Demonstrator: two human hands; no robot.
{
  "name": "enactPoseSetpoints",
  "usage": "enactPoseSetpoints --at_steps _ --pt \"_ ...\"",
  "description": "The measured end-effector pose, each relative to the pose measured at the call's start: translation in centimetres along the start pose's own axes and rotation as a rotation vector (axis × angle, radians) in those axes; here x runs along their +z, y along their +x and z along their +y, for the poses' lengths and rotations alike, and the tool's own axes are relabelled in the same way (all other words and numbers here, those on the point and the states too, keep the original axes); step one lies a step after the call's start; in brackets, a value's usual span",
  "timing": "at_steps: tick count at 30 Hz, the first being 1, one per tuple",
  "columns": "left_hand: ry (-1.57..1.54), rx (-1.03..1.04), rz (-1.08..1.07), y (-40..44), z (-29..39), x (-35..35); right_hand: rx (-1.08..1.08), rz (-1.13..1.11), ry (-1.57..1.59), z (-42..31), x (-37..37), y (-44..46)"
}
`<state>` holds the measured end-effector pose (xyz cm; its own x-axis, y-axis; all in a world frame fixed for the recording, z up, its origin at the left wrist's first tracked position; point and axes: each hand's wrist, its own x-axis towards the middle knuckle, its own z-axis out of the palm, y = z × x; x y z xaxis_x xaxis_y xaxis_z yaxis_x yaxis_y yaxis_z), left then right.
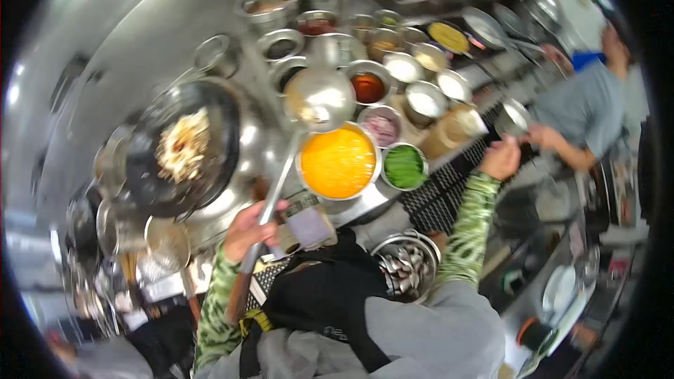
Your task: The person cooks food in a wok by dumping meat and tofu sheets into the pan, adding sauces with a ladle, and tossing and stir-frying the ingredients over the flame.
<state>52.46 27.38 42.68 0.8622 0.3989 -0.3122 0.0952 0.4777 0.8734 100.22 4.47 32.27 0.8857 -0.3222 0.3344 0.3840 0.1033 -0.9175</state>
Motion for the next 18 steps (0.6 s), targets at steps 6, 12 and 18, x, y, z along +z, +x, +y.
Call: enactPoseSetpoints --at_steps 6,12,18 --pt "0.029 -0.025 0.02 -0.3 -0.8 0.3 0.071 -0.12 -0.129 8.0 -3.2 -7.2" --pt "0.035 -0.04 -0.032 0.3 -1.1 0.7 -0.237 -0.528 -0.315 10.6 -1.2 -2.6" --pt "0.059 -0.086 -0.028 0.6 -1.1 1.4 0.022 -0.605 -0.358 7.7 0.6 -1.1"
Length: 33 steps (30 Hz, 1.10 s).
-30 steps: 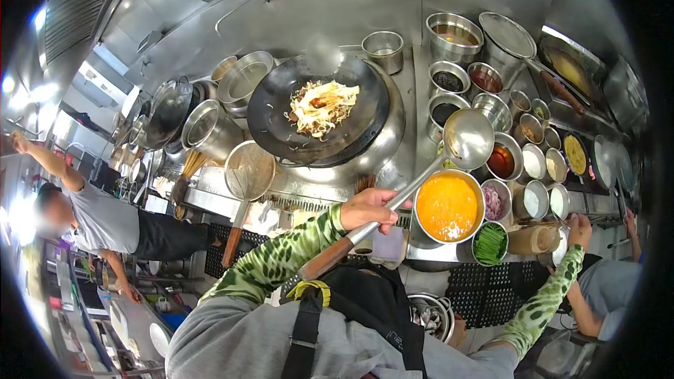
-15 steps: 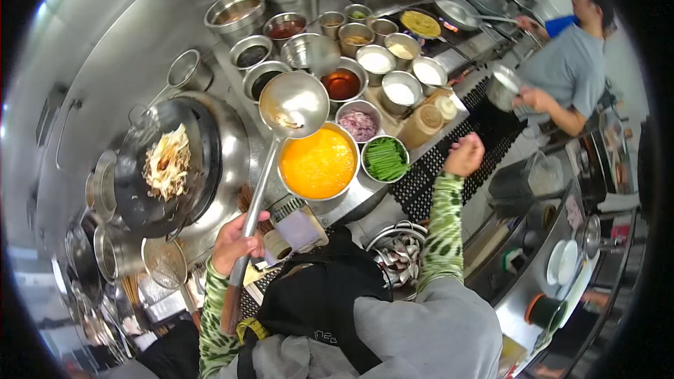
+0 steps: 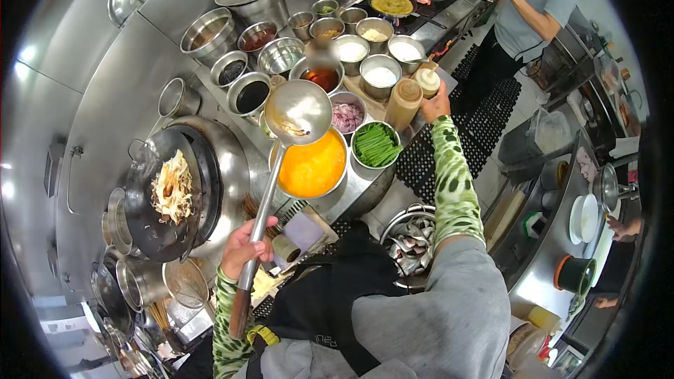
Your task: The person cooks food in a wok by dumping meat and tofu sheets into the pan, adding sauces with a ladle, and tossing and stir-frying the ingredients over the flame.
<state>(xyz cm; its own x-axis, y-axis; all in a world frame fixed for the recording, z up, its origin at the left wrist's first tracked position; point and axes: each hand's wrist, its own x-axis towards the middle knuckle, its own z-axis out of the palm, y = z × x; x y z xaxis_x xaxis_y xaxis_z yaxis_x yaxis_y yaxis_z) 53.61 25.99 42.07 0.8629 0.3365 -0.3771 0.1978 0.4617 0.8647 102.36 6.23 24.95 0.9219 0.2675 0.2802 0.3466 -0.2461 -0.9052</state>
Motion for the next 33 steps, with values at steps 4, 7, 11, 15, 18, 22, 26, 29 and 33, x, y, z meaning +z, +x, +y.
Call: enactPoseSetpoints --at_steps 4,7,11,15,18,22,26,29,33 --pt "-0.014 -0.02 -0.049 -0.2 -0.1 -0.6 -0.131 0.148 0.345 1.8 -0.8 -1.2" --pt "-0.03 -0.039 -0.045 -0.7 0.1 -0.8 -0.168 0.266 0.202 -2.9 -4.3 -4.3" --pt "-0.049 -0.071 -0.017 -1.1 0.0 -1.3 -0.195 0.162 0.179 -8.6 -7.0 -7.8" --pt "-0.046 -0.107 -0.006 -0.6 0.9 0.0 -0.111 -0.21 0.036 -13.7 -6.5 -10.3" --pt "-0.048 -0.127 -0.056 0.2 1.6 1.2 -0.153 -0.512 -0.151 -17.4 -4.4 -11.2" --pt "-0.079 -0.171 -0.117 0.9 2.6 2.4 -0.282 -0.69 -0.778 -20.4 -2.6 -10.7" --pt "-0.091 -0.196 -0.194 0.9 3.6 3.3 -0.29 -0.754 -1.089 -22.1 -3.0 -9.8" --pt "-0.107 -0.201 -0.232 0.9 3.8 3.8 -0.401 -0.689 -1.157 -22.6 -5.1 -9.4" --pt "-0.126 -0.195 -0.295 1.2 3.8 4.4 -0.373 -0.667 -1.235 -24.4 -7.3 -9.6"
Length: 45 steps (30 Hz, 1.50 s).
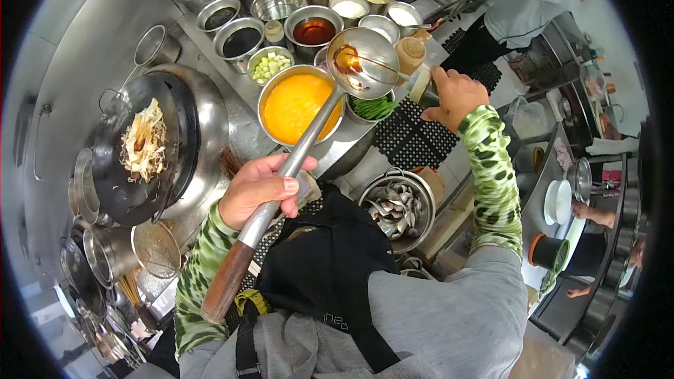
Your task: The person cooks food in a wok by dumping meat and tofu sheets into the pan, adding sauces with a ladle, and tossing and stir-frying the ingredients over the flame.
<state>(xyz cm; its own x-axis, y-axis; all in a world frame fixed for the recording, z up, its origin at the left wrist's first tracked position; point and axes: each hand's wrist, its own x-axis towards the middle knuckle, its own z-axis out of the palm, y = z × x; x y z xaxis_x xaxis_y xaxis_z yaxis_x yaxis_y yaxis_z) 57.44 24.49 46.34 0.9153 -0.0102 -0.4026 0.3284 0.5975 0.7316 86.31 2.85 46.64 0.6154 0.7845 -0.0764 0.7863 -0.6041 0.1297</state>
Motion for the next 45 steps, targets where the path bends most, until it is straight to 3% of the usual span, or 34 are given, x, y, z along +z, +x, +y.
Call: enactPoseSetpoints --at_steps 14,18,25,27,29,33,34,37,38,39,41,43,45 --pt "-0.002 -0.05 -0.153 2.1 0.6 2.1 0.228 -0.127 0.199 2.6 0.0 -3.4" --pt "-0.006 -0.037 -0.139 2.4 0.8 2.1 0.205 0.124 0.425 3.0 3.3 -3.5" --pt "-0.143 0.064 -0.134 1.3 0.9 0.7 0.476 0.699 1.068 3.5 12.5 1.8" --pt "-0.152 0.088 -0.118 0.4 0.9 0.2 0.524 0.825 1.1 4.6 16.6 5.8" --pt "-0.147 0.122 -0.092 -0.7 0.8 -0.7 0.656 0.839 1.093 4.6 17.5 8.7" --pt "-0.168 0.186 0.008 -3.5 0.4 -2.3 0.647 0.89 1.101 6.3 22.6 13.8" --pt "-0.179 0.199 0.042 -4.4 0.1 -2.8 0.609 0.886 1.137 6.6 24.0 14.6" --pt "-0.213 0.251 0.126 -6.9 -0.7 -4.3 0.224 0.908 1.393 7.2 26.5 15.4" --pt "-0.216 0.276 0.15 -7.7 -1.1 -5.0 0.323 0.841 1.347 8.4 27.1 14.9" --pt "-0.22 0.303 0.175 -8.4 -1.6 -5.4 0.417 0.774 1.295 8.7 27.0 14.3" --pt "-0.221 0.356 0.249 -9.6 -2.1 -6.0 0.477 1.29 1.351 5.1 20.5 12.0" --pt "-0.198 0.372 0.345 -10.9 -2.8 -6.4 0.48 1.346 1.383 -1.1 12.9 9.8" --pt "-0.238 0.409 0.407 -11.6 -3.2 -6.3 0.176 1.188 1.27 -7.2 9.9 12.2"
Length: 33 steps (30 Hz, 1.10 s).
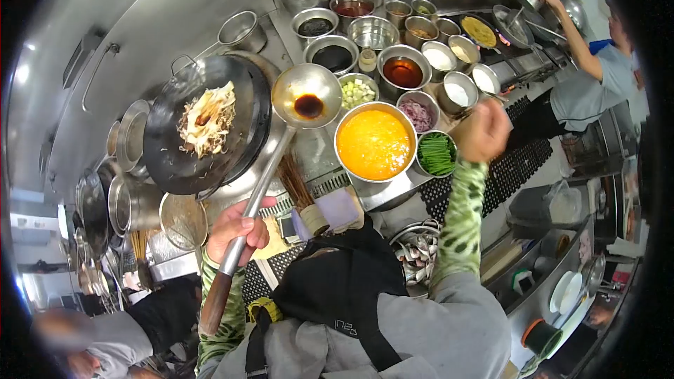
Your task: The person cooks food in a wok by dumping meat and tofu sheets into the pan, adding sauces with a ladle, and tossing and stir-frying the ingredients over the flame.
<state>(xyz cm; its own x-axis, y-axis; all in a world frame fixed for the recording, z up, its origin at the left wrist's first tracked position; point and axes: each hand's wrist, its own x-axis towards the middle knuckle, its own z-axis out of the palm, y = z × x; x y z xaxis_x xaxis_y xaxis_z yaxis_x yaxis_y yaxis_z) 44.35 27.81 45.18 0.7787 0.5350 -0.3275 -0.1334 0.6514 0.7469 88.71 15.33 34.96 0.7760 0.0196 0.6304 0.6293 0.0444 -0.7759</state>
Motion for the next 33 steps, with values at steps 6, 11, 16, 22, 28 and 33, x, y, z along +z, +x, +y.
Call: enactPoseSetpoints --at_steps 6,11,16,22,28,33 --pt "-0.088 0.052 0.08 -0.8 0.1 -0.5 -0.002 -0.816 -0.301 6.2 18.9 -1.3" --pt "-0.136 0.04 0.053 -1.3 -0.3 -1.6 0.072 -1.032 -0.491 5.6 22.6 -1.0" --pt "-0.121 0.0 0.063 -1.3 -0.2 -2.2 -0.13 -0.764 -0.34 1.3 20.9 1.1" --pt "-0.126 0.002 0.04 0.2 -0.6 -2.2 0.077 -0.799 0.322 -5.3 20.9 1.6" --pt "-0.025 -0.036 0.077 2.3 0.2 -1.3 -0.459 -1.535 -0.68 -9.7 20.3 -0.8" --pt "0.041 -0.052 0.097 4.0 -0.2 -1.1 -0.601 -1.597 -1.009 -10.9 20.7 -0.8"
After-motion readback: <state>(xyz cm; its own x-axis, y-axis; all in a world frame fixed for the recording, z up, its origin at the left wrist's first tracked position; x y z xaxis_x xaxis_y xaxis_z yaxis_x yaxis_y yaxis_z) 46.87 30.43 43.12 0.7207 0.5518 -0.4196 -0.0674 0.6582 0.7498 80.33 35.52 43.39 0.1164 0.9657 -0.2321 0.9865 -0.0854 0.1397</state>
